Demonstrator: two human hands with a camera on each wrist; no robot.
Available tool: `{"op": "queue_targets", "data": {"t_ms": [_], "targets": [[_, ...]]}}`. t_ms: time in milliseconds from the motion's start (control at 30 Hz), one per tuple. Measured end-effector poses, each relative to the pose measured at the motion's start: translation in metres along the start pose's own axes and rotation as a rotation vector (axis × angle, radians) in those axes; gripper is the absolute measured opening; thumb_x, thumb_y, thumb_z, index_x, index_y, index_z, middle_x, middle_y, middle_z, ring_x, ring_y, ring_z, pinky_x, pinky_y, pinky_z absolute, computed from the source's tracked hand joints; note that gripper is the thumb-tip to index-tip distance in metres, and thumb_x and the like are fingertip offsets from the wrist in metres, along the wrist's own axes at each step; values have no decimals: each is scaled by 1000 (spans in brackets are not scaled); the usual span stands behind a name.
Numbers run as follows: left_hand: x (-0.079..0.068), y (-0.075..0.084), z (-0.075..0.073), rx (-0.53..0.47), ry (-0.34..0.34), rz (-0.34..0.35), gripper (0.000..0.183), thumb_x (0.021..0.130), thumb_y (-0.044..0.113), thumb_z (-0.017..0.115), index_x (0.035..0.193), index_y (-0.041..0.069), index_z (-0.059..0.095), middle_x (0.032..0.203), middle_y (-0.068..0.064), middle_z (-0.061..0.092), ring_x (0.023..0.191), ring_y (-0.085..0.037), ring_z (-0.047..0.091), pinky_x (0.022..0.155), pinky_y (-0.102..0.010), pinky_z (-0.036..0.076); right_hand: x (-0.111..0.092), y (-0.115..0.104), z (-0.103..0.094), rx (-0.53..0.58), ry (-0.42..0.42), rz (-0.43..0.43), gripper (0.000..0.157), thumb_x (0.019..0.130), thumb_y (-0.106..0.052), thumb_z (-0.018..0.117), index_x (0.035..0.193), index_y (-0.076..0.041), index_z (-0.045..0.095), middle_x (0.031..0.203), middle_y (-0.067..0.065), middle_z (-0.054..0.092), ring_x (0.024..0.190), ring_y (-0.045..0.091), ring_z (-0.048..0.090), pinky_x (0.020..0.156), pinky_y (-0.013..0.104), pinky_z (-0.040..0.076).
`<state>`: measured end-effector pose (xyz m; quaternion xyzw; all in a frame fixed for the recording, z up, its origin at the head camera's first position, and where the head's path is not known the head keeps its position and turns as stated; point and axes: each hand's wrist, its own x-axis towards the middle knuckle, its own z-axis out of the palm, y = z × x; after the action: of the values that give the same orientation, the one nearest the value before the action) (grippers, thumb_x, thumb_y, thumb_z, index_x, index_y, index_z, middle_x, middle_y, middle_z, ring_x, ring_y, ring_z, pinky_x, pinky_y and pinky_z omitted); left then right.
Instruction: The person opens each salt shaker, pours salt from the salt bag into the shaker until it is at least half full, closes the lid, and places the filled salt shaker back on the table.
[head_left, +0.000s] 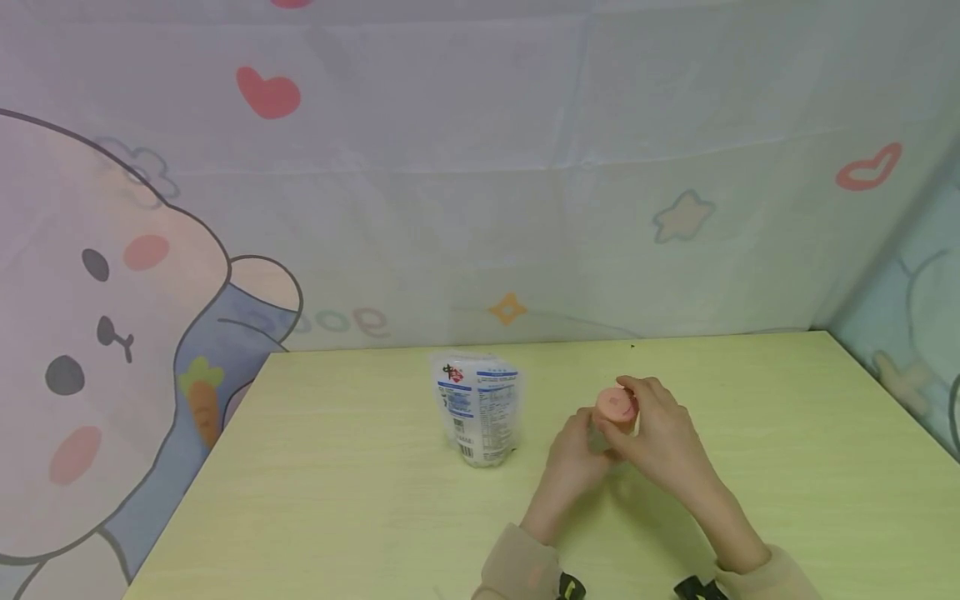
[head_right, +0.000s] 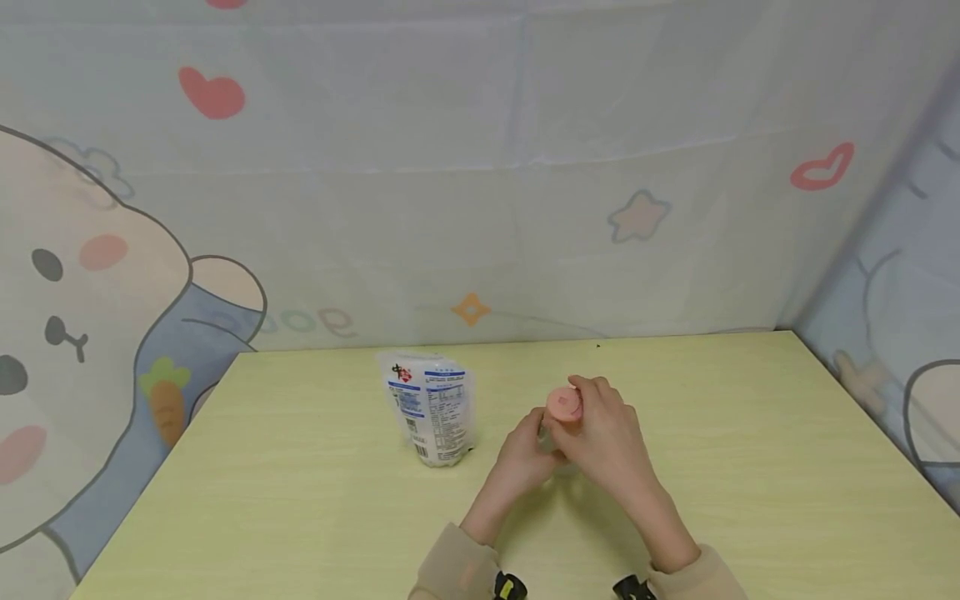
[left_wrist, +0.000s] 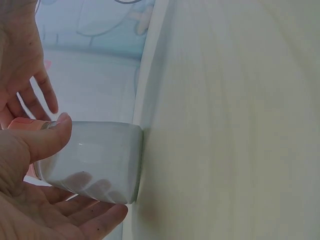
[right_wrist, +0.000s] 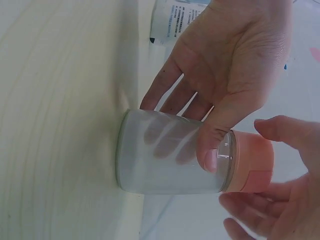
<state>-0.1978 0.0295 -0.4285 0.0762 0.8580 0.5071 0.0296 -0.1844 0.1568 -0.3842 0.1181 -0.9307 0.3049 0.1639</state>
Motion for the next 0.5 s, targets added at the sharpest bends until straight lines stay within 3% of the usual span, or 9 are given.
{"op": "queue_targets", "data": {"t_ms": [133, 267, 500], "targets": [[0, 0, 1, 11, 6, -1, 53, 79, 19, 78, 125, 5, 56, 130, -13, 59, 124, -34, 54, 102, -51, 45, -1, -1, -2, 16, 2, 69, 63, 83, -39, 73, 124, 4, 53, 113, 18, 58, 98, 32, 55, 80, 44, 44], [0, 0, 1, 19, 5, -5, 54, 79, 20, 78, 126, 6, 56, 131, -13, 59, 124, -34, 54, 101, -51, 46, -2, -2, -3, 26, -4, 71, 56, 83, -37, 74, 118, 3, 55, 106, 13, 58, 95, 29, 55, 76, 36, 42], [1, -1, 1, 26, 2, 8, 55, 79, 21, 78, 126, 5, 55, 130, -13, 59, 123, -34, 55, 100, -50, 47, -1, -1, -2, 26, -8, 50, 53, 83, -32, 74, 119, 3, 55, 106, 14, 58, 90, 28, 56, 78, 38, 41]]}}
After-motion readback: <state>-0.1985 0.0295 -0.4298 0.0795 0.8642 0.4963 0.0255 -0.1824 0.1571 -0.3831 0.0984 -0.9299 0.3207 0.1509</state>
